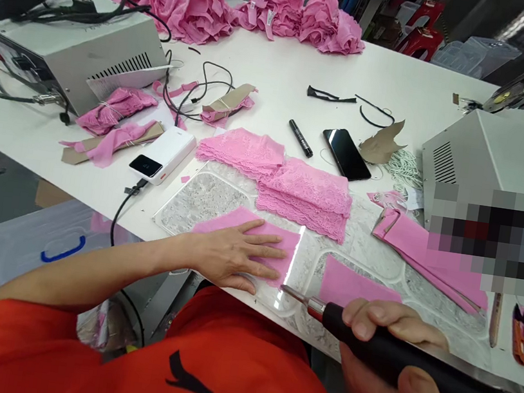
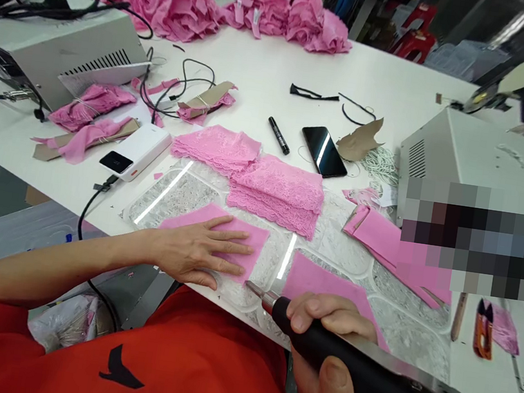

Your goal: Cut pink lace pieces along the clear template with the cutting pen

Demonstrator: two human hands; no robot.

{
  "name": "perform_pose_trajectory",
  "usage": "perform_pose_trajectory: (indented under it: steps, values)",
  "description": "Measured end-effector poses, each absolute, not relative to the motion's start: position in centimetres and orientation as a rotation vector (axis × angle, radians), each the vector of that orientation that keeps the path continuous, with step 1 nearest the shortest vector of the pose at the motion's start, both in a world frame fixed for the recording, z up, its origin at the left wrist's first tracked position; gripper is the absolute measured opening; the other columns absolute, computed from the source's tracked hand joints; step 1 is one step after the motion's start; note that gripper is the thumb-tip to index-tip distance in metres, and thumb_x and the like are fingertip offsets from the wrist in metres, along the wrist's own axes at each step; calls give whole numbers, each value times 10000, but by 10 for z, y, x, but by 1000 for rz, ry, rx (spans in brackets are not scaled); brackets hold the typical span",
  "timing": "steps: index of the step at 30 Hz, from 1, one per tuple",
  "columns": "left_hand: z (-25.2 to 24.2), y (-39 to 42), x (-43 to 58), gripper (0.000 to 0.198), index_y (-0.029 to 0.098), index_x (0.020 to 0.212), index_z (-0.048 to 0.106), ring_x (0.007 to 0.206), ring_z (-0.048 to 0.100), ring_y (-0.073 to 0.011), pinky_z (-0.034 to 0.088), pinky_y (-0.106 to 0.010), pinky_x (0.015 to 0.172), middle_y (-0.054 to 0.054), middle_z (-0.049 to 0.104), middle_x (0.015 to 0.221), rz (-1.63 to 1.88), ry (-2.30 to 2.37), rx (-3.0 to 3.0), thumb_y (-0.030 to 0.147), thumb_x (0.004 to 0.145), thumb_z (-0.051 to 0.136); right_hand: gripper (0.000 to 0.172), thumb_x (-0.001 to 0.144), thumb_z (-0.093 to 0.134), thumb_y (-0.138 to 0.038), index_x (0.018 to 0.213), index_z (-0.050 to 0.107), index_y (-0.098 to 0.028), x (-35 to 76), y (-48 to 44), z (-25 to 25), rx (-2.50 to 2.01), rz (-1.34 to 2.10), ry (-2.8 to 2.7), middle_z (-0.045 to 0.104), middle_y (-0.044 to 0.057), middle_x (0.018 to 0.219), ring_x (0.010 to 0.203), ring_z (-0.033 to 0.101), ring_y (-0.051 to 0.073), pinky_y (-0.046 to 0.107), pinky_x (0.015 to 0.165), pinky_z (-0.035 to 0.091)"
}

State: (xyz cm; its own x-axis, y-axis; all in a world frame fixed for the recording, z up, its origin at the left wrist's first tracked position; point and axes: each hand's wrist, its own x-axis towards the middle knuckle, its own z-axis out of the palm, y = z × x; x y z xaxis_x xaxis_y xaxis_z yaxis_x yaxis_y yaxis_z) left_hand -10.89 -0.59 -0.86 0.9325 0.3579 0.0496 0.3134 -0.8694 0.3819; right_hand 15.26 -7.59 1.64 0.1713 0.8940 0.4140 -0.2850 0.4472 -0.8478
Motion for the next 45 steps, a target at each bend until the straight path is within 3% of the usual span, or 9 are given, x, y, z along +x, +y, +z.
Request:
perform_pose_trajectory:
  steps: [4,11,20,28,35,39,45]
  values:
    - [-3,-5,-109,433,249,1352,570,1489,252,-271,-2,-535,1224,-91,381,1554,167,506,2685,451,972,520,170,804,640,-335,895,668,-195,152,-74,17,-665,912,-1119,622,3,799,536,544,124,342,518,507]
    - [9,2,-154,474,220,1405,506,1504,208,-258,81,-561,1222,-88,305,1589,214,718,2649,176,942,412,222,748,644,-341,892,669,-174,156,-72,18,-709,888,-1059,627,12,812,538,521,120,332,516,479]
    - [-1,-11,-216,428,179,1284,620,1485,264,-256,226,-521,1209,-108,454,1506,395,954,2569,101,956,357,273,616,619,-237,886,646,-205,109,-50,27,-877,899,-911,580,-2,853,598,460,122,354,638,458]
    - [-1,-11,-217,501,232,1303,621,1489,247,-258,211,-511,1218,-64,412,1538,258,997,2580,20,904,405,244,689,602,-160,928,635,-198,61,-32,30,-634,965,-1151,617,2,868,597,505,127,358,648,472]
    - [-9,-10,-217,573,230,1327,611,1492,233,-273,199,-498,1222,-66,399,1545,271,990,2618,-31,849,432,226,750,655,-194,969,603,-201,33,-30,31,-560,1017,-1253,596,3,895,649,521,124,352,677,496]
    - [-10,-10,-217,579,261,1318,610,1497,222,-247,196,-479,1224,-36,390,1551,268,1006,2616,-34,848,446,200,775,647,-192,968,594,-201,17,-27,31,-510,1018,-1297,592,-2,881,641,528,115,346,672,509]
    - [-7,-10,-216,542,232,1279,643,1481,268,-281,234,-500,1208,-59,420,1533,313,1002,2605,-33,837,474,171,778,628,-166,935,571,-204,0,-23,29,-500,1022,-1331,581,-12,865,640,540,111,346,680,523]
